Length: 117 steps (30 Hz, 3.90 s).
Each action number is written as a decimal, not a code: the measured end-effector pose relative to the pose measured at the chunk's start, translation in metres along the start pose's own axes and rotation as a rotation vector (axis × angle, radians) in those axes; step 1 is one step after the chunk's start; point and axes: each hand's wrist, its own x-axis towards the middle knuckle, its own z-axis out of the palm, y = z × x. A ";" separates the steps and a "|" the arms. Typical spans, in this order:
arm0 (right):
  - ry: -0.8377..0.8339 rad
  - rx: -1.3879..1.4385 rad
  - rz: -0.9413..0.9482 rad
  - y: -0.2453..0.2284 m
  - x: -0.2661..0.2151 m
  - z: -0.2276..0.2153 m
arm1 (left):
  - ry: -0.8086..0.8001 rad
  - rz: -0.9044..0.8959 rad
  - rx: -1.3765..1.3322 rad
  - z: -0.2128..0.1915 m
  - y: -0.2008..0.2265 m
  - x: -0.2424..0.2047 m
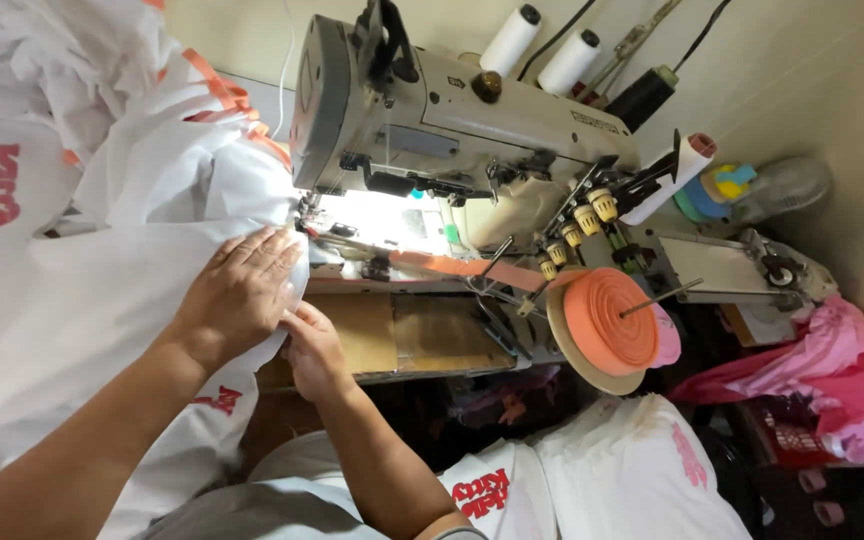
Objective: Using an industrial sewing machine to stitch the edges of white fabric bags with printed logos.
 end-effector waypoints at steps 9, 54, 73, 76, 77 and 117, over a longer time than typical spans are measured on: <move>0.081 0.175 -0.161 -0.005 0.024 0.010 | 0.005 -0.091 -0.460 0.066 -0.021 0.014; -0.217 0.281 -0.018 -0.032 0.024 -0.008 | -0.010 -0.020 0.282 -0.038 -0.082 0.004; -0.067 0.274 -0.085 -0.032 0.000 0.025 | 0.026 -0.176 0.101 0.032 -0.028 0.032; 0.007 0.209 -0.050 0.004 0.018 0.006 | 0.230 -0.171 0.208 0.064 -0.042 0.044; 0.001 0.135 -0.065 0.020 0.027 -0.006 | 0.284 -0.174 0.227 0.073 -0.046 0.047; -0.154 -0.028 -0.013 -0.064 -0.004 -0.035 | -0.382 -0.560 -0.373 -0.026 -0.027 -0.101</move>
